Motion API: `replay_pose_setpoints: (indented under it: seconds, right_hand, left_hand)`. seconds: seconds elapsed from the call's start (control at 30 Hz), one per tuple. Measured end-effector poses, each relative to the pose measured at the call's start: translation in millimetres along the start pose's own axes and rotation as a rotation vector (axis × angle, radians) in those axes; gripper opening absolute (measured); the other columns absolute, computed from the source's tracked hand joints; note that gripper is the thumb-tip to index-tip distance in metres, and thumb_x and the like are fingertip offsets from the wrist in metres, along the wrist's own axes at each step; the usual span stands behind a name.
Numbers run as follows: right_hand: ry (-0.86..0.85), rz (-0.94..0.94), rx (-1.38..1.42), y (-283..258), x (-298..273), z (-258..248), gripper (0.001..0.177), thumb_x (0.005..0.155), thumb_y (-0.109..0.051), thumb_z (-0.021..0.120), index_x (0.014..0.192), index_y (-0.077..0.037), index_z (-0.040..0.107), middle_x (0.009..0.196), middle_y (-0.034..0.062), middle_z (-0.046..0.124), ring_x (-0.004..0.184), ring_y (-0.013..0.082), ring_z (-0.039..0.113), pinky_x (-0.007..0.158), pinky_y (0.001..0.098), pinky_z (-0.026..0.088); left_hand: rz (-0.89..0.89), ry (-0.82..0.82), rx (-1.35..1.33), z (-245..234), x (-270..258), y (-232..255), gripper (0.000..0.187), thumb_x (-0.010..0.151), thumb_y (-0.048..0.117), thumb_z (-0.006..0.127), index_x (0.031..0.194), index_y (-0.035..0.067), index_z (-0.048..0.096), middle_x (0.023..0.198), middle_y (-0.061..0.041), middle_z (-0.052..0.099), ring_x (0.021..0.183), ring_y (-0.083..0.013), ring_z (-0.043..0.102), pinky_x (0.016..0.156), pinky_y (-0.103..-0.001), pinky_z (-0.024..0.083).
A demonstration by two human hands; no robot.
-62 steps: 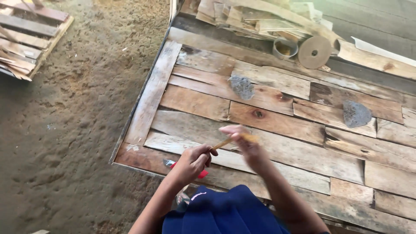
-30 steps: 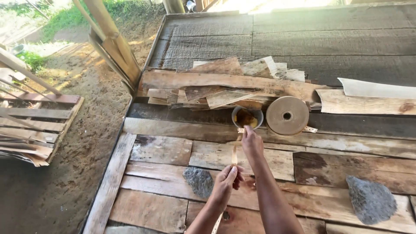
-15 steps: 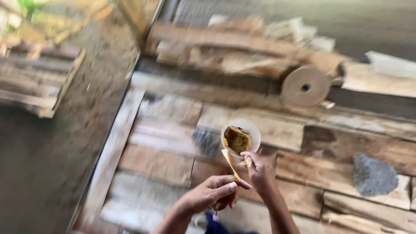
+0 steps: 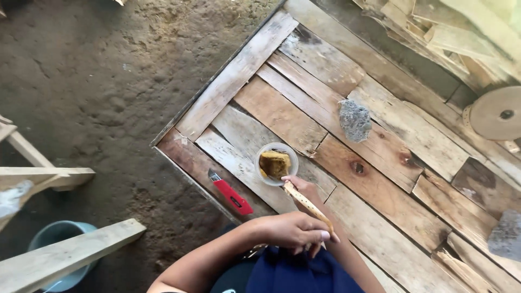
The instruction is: The person uses a red utility knife to scrape a wooden surface, then applies a brown paste from a small container onto thin wooden strips. The strips are placed and pressed onto a wooden board. The person repeats the application and placement process on additional strips.
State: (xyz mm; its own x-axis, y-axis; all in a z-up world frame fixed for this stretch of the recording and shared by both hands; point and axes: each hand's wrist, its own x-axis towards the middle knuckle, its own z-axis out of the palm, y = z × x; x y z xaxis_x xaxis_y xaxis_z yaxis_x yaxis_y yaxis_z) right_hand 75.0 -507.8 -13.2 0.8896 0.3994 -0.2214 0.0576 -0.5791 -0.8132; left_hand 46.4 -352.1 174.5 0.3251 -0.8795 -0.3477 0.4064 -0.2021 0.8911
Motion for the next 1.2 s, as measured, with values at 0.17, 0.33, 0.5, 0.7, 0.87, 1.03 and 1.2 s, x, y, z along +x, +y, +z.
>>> replay_pose_setpoints:
  seconds: [0.17, 0.33, 0.5, 0.7, 0.87, 1.03, 1.2]
  right_hand:
    - [0.128, 0.083, 0.189, -31.7, -13.8, -44.5, 0.012, 0.098, -0.023, 0.056, 0.105, -0.018, 0.064, 0.136, 0.0019, 0.069, 0.113, 0.0125, 0.066, 0.088, 0.0244, 0.049]
    - [0.472, 0.295, 0.399, -82.3, -52.7, -145.2, 0.034, 0.115, -0.03, 0.036, 0.128, -0.011, 0.061, 0.1, 0.0111, 0.075, 0.064, 0.0107, 0.064, 0.055, 0.0217, 0.051]
    - [0.787, 0.324, 0.59, -38.6, -75.3, -233.5, 0.02, 0.116, -0.039, 0.048, 0.118, -0.029, 0.065, 0.107, -0.0006, 0.073, 0.051, -0.0049, 0.05, 0.042, 0.0065, 0.041]
    - [0.98, 0.091, 0.104, -8.5, -65.3, -211.6, 0.047, 0.125, -0.018, 0.074, 0.142, 0.002, 0.036, 0.135, 0.0261, 0.048, 0.059, 0.0266, 0.062, 0.05, 0.0418, 0.062]
    - [0.648, 0.107, 0.31, -103.4, -28.7, -60.1, 0.019, 0.11, -0.021, 0.054, 0.118, -0.006, 0.062, 0.106, 0.0115, 0.06, 0.084, 0.0181, 0.054, 0.072, 0.0305, 0.043]
    - [0.357, 0.204, 0.758, -124.1, 5.4, -26.8, 0.029, 0.105, -0.023, 0.06, 0.107, 0.002, 0.075, 0.075, 0.0104, 0.064, 0.052, 0.0106, 0.044, 0.05, 0.0217, 0.039]
    - [0.633, 0.263, 0.489, -111.5, 21.1, -80.5, 0.026, 0.107, -0.035, 0.064, 0.094, -0.016, 0.076, 0.084, 0.0028, 0.071, 0.06, 0.0086, 0.062, 0.054, 0.0174, 0.052]
  left_hand:
    - [0.117, 0.032, -0.139, -23.9, -63.6, -11.2, 0.035, 0.111, 0.031, 0.042, 0.128, 0.009, 0.064, 0.078, -0.005, 0.063, 0.05, -0.0081, 0.047, 0.046, -0.018, 0.04]
    - [0.127, 0.025, -0.272, -60.1, -96.2, -52.8, 0.027, 0.109, 0.02, 0.048, 0.116, 0.005, 0.069, 0.073, -0.007, 0.069, 0.042, -0.009, 0.056, 0.037, -0.018, 0.039]
    - [-0.048, 0.094, -0.156, -105.7, -97.5, -100.2, 0.031, 0.106, 0.028, 0.052, 0.109, 0.007, 0.073, 0.068, -0.011, 0.071, 0.036, -0.0116, 0.053, 0.027, -0.021, 0.036]
    - [0.129, 0.292, -0.371, -107.2, -59.3, -111.2, 0.037, 0.107, 0.037, 0.05, 0.108, 0.007, 0.071, 0.061, -0.009, 0.061, 0.033, -0.0114, 0.045, 0.025, -0.022, 0.032]
    - [0.097, 0.43, -0.539, -94.4, -17.7, -89.2, 0.034, 0.105, 0.038, 0.053, 0.105, 0.008, 0.07, 0.058, -0.008, 0.053, 0.038, -0.0113, 0.04, 0.029, -0.022, 0.029]
    - [0.07, 0.42, -0.58, -87.1, -12.7, -88.4, 0.036, 0.104, 0.042, 0.058, 0.094, 0.008, 0.067, 0.057, -0.009, 0.052, 0.038, -0.011, 0.036, 0.03, -0.022, 0.024]
    - [0.054, 0.362, -0.497, -93.2, -63.5, -81.0, 0.04, 0.105, 0.044, 0.054, 0.109, 0.007, 0.07, 0.063, -0.004, 0.054, 0.043, -0.0064, 0.038, 0.036, -0.018, 0.03]
